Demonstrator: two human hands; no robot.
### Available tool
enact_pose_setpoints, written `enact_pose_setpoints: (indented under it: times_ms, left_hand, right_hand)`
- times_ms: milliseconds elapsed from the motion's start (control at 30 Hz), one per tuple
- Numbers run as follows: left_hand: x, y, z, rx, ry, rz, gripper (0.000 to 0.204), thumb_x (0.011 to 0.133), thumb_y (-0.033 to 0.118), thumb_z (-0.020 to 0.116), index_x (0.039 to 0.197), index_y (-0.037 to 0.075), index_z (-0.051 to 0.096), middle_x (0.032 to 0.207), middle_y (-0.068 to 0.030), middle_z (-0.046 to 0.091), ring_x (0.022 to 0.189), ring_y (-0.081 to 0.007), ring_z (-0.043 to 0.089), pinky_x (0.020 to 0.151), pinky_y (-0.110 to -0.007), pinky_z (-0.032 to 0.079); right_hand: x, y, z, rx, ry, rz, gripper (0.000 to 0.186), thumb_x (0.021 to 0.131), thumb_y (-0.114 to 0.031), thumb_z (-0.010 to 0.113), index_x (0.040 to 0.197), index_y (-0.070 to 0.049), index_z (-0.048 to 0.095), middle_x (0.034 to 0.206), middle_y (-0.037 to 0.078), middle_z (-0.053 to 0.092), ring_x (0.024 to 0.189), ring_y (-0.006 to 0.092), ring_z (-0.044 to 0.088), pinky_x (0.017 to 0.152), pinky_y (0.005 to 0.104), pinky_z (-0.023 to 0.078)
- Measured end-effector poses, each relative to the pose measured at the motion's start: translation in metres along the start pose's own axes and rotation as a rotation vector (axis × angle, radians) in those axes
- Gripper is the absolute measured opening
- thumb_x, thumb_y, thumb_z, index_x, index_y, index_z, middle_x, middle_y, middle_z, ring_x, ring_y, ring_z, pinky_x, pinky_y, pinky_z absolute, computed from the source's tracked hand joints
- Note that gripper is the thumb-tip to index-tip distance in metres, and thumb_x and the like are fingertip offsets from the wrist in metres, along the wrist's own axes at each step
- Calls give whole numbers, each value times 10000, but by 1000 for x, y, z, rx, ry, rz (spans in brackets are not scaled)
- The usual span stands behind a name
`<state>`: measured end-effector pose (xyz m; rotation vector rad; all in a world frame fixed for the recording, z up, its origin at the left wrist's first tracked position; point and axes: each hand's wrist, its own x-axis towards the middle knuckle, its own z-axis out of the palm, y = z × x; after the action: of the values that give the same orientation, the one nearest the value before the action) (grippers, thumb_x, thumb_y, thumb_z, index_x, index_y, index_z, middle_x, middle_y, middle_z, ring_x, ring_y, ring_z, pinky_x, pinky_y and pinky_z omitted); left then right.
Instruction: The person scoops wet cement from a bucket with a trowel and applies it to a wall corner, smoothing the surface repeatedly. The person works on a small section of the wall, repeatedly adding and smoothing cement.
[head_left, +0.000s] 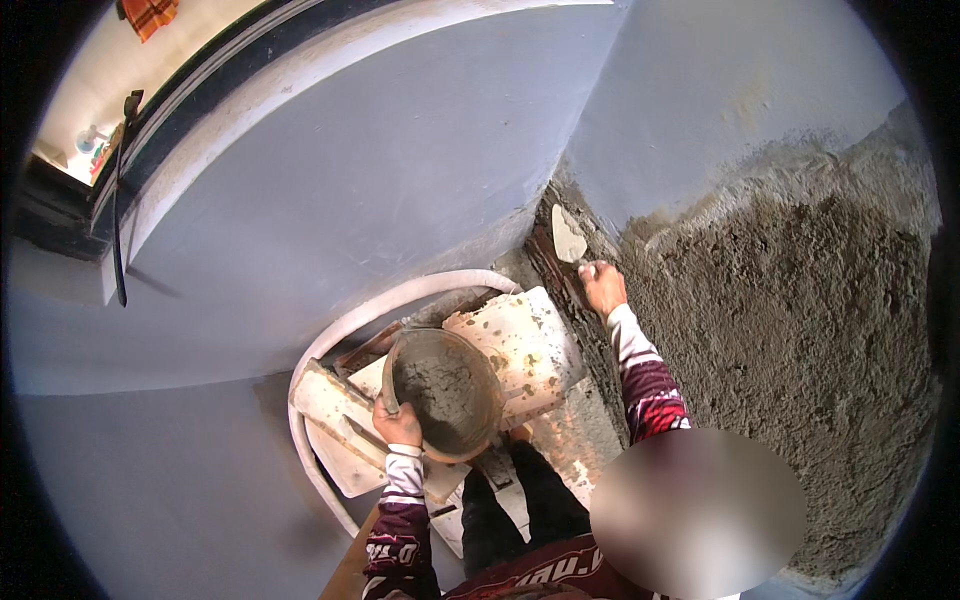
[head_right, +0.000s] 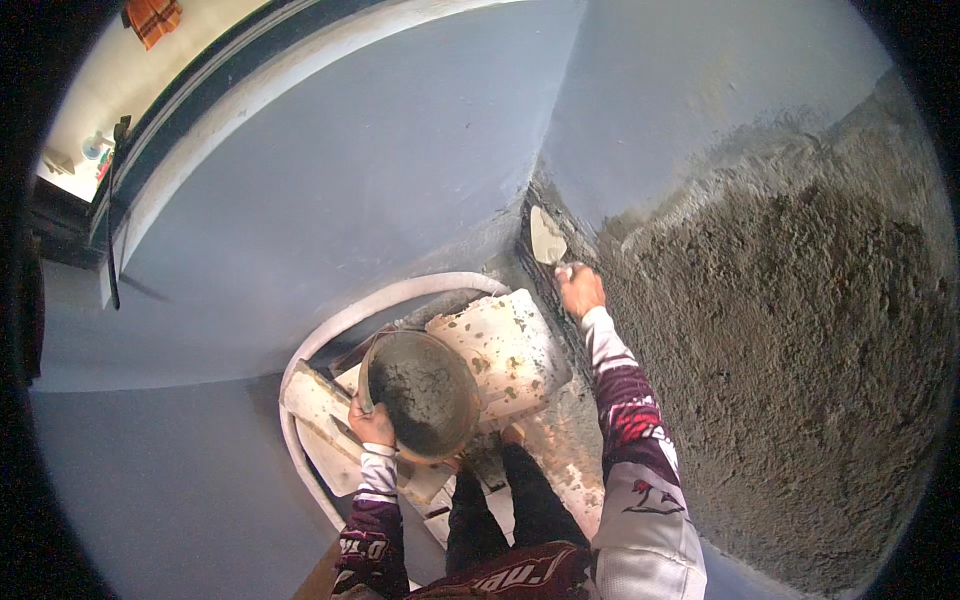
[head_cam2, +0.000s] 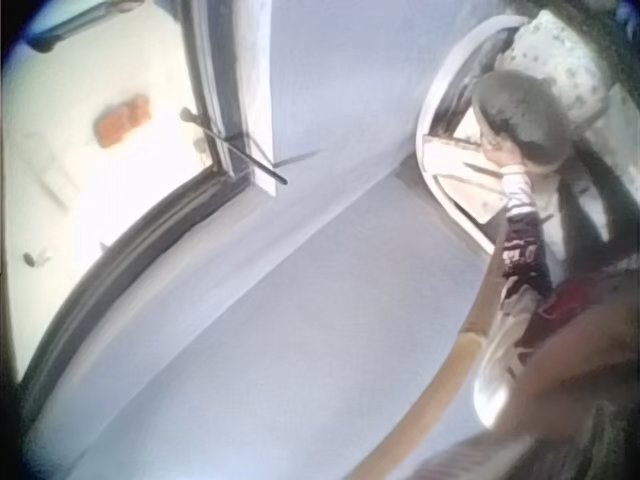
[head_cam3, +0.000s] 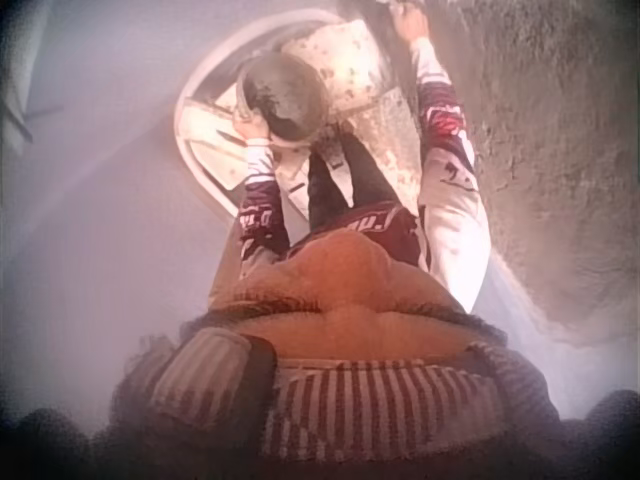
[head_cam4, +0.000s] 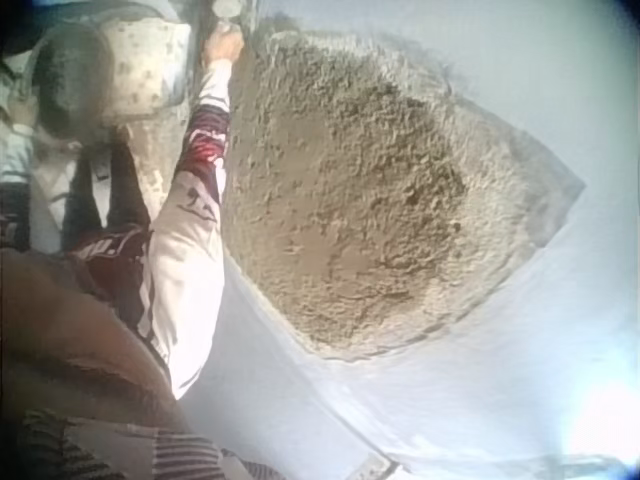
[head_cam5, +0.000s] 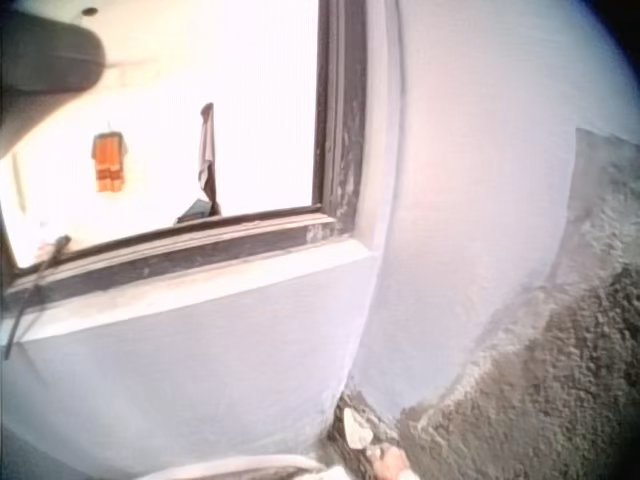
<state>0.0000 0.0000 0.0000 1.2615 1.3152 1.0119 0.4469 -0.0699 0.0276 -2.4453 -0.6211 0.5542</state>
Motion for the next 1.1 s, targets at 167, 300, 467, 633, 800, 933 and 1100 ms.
enact_pose_setpoints:
  times_ms: [167, 300, 467, 633, 800, 933, 1100]
  left_hand:
    - [-18, -2, -3, 40, 4, 1, 351, 746, -105, 492, 1070, -34, 609, 930, -41, 658, 803, -126, 606, 767, -253, 483]
    - [-7, -2, -4, 65, 21, -4, 349, 745, -107, 493, 1063, -32, 613, 926, -39, 659, 805, -118, 603, 760, -241, 477]
    - [-6, 12, 2, -31, 11, -67, 361, 742, -112, 497, 1072, -32, 619, 931, -32, 655, 815, -107, 596, 769, -235, 472]
    - [-9, 4, -10, -41, 65, -98, 381, 732, -116, 483, 1078, -30, 619, 919, -5, 623, 785, -87, 562, 742, -215, 450]
    - [-15, 13, -19, 32, 114, -89, 394, 713, -121, 453, 1060, -32, 617, 842, 34, 547, 693, -46, 448, 634, -175, 369]
    - [-14, 12, -10, 8, 109, -108, 402, 713, -127, 442, 1066, -38, 613, 840, 37, 538, 686, -44, 437, 631, -173, 360]
    - [-16, 16, -4, -19, 93, -90, 416, 716, -119, 441, 1089, -44, 609, 873, 24, 549, 745, -54, 465, 693, -177, 384]
  right_hand:
    - [-17, 0, -26, 71, 80, -1, 383, 898, -340, 609, 1084, -16, 692, 1019, 240, 693, 1001, 384, 665, 886, 424, 494]
    - [-37, 7, -30, -129, 155, -122, 328, 904, -335, 614, 1021, -32, 651, 943, 211, 697, 938, 422, 656, 817, 477, 507]
    - [-36, 20, -4, -366, -46, -273, 382, 827, -296, 694, 1096, -41, 605, 958, 242, 677, 940, 433, 648, 818, 515, 518]
    - [-40, 4, 57, 294, -772, -174, 288, 848, -159, 719, 1092, -15, 665, 807, 64, 680, 636, 172, 634, 588, 313, 503]
    - [11, -4, 88, 694, -1326, 183, 139, 936, -137, 613, 997, -12, 628, 860, 108, 704, 640, 167, 669, 558, 285, 561]
    - [85, 39, 90, 362, -376, 95, 305, 962, -209, 565, 1053, 76, 626, 711, 89, 621, 510, 143, 568, 443, 297, 465]
    - [-33, 46, 18, 109, -309, -177, 253, 905, -227, 632, 1022, -3, 654, 745, 89, 670, 636, 182, 645, 591, 345, 528]
